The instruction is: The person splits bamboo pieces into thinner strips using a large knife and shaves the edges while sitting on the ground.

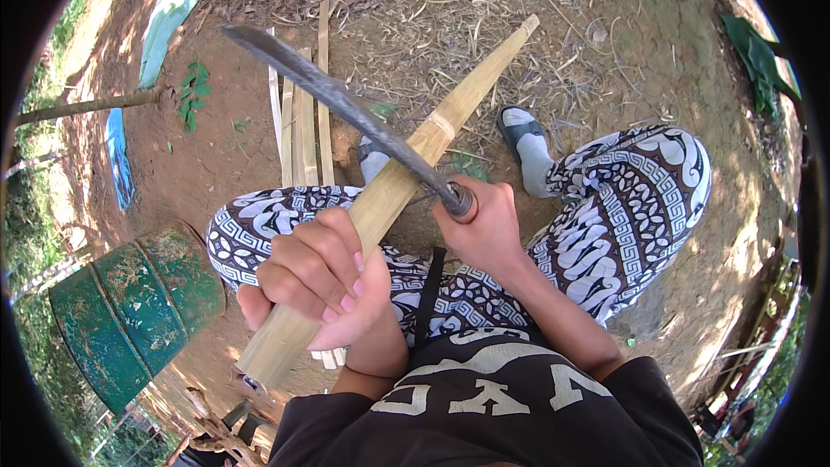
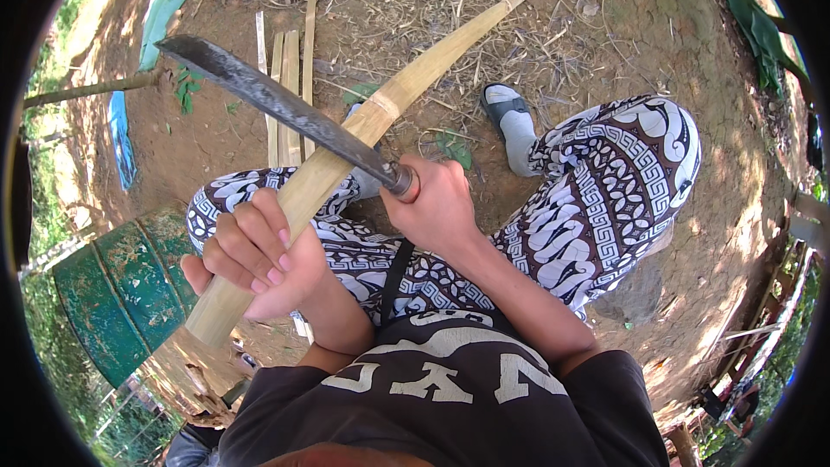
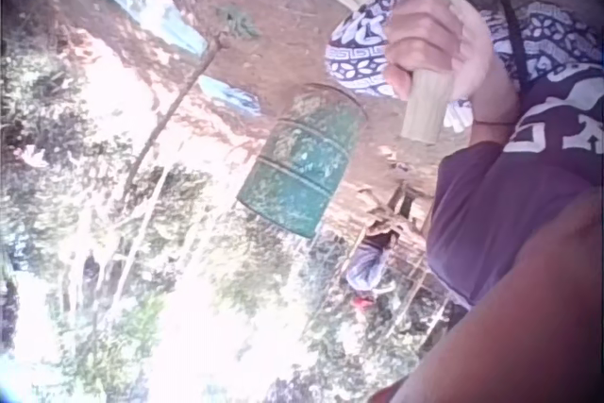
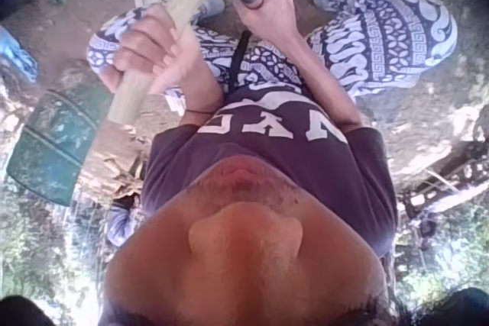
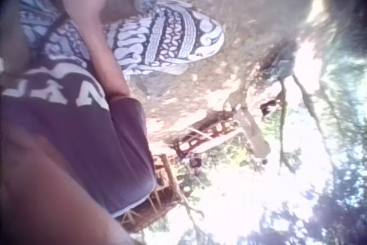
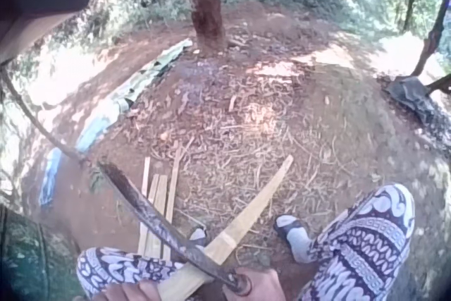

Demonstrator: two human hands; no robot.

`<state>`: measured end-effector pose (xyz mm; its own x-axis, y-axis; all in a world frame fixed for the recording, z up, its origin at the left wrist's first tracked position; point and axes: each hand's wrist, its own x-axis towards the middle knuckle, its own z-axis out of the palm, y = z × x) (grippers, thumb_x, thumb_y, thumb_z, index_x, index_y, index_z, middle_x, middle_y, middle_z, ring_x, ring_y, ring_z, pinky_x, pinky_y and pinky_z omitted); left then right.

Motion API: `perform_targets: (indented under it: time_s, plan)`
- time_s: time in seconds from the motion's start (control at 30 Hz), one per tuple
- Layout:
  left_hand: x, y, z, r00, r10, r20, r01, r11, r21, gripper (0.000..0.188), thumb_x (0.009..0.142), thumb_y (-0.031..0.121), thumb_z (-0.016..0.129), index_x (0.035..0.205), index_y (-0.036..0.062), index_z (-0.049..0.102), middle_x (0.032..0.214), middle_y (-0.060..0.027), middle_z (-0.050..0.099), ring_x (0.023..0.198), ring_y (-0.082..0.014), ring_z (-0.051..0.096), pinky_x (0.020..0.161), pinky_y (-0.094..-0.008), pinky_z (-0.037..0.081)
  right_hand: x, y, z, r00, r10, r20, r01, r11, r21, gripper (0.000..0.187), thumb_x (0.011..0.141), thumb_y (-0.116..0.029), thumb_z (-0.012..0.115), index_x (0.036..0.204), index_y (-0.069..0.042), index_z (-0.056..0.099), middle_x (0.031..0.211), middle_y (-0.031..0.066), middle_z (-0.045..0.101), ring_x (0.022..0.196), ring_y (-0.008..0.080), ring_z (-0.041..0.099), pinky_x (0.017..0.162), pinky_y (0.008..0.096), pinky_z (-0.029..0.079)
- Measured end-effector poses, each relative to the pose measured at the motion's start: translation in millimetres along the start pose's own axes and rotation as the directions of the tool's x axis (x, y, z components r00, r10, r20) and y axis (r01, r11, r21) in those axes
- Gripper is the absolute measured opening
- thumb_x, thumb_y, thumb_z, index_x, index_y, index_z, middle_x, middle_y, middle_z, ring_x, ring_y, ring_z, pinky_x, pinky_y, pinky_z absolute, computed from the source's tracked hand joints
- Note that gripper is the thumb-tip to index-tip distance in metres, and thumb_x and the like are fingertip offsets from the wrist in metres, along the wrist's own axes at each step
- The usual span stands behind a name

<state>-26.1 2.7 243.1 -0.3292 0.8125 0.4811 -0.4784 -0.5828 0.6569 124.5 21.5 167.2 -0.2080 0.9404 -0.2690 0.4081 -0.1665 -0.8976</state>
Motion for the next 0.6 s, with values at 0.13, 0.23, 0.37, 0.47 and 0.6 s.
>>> perform_targets:
  time_s: [0.13, 0.23, 0.37, 0.47, 0.6]
  plan:
    - [0, -1, -2, 0.981, 0.074, -0.179, -0.077, 0.997, -0.006, 0.053, 0.103, 0.031, 0.03, 0.053, 0.0154, 0.041, 0.046, 0.0005, 0.042, 0.041, -0.0112, 0.037, 0.054, -0.0283, 0.033, 11, 39, 14, 0.995, 0.014, -0.1, -0.01, 0.999, 0.039, 0.015, 0.076, -0.014, 0.068, 0.074, 0.0, 0.065, 0.065, 0.0213, 0.061, 0.066, 0.0406, 0.064, 0.06, 0.0431, 0.051]
    - [7, -2, -20, 0.969, 0.093, -0.228, -0.104, 0.994, -0.037, 0.051, 0.102, 0.031, 0.033, 0.055, 0.0152, 0.042, 0.047, 0.0002, 0.043, 0.042, -0.0118, 0.039, 0.055, -0.0293, 0.034, 10, 35, 22, 0.989, -0.022, -0.148, 0.017, 0.999, -0.033, 0.016, 0.075, -0.012, 0.068, 0.073, 0.002, 0.061, 0.057, 0.018, 0.055, 0.054, 0.0319, 0.06, 0.056, 0.0396, 0.048]
    - [-3, -4, -7, 0.965, 0.093, -0.244, -0.103, 0.994, -0.031, 0.054, 0.103, 0.032, 0.029, 0.054, 0.0153, 0.041, 0.047, -0.0003, 0.043, 0.043, -0.0126, 0.038, 0.056, -0.0296, 0.034, 1, 0, 20, 0.993, -0.06, -0.097, 0.061, 0.998, 0.002, 0.016, 0.075, -0.011, 0.068, 0.073, 0.003, 0.06, 0.056, 0.0184, 0.055, 0.053, 0.0329, 0.062, 0.055, 0.0391, 0.048]
    - [-2, -2, -4, 0.965, 0.068, -0.252, -0.083, 0.995, -0.05, 0.06, 0.105, 0.035, 0.018, 0.052, 0.0158, 0.039, 0.046, -0.0012, 0.042, 0.042, -0.0138, 0.036, 0.057, -0.0301, 0.034, 5, 13, 20, 0.973, -0.204, -0.11, 0.198, 0.978, -0.062, 0.016, 0.075, -0.011, 0.069, 0.073, 0.002, 0.06, 0.058, 0.0188, 0.056, 0.054, 0.0348, 0.06, 0.055, 0.0391, 0.048]
    - [4, -3, -19, 0.961, 0.096, -0.26, -0.122, 0.989, -0.087, 0.053, 0.104, 0.033, 0.028, 0.056, 0.0152, 0.041, 0.047, -0.0005, 0.042, 0.043, -0.013, 0.038, 0.055, -0.03, 0.034, 15, 56, 18, 0.98, -0.055, -0.189, 0.027, 0.988, -0.152, 0.014, 0.076, -0.012, 0.067, 0.073, 0.0, 0.061, 0.059, 0.0191, 0.057, 0.057, 0.0392, 0.06, 0.056, 0.041, 0.048]
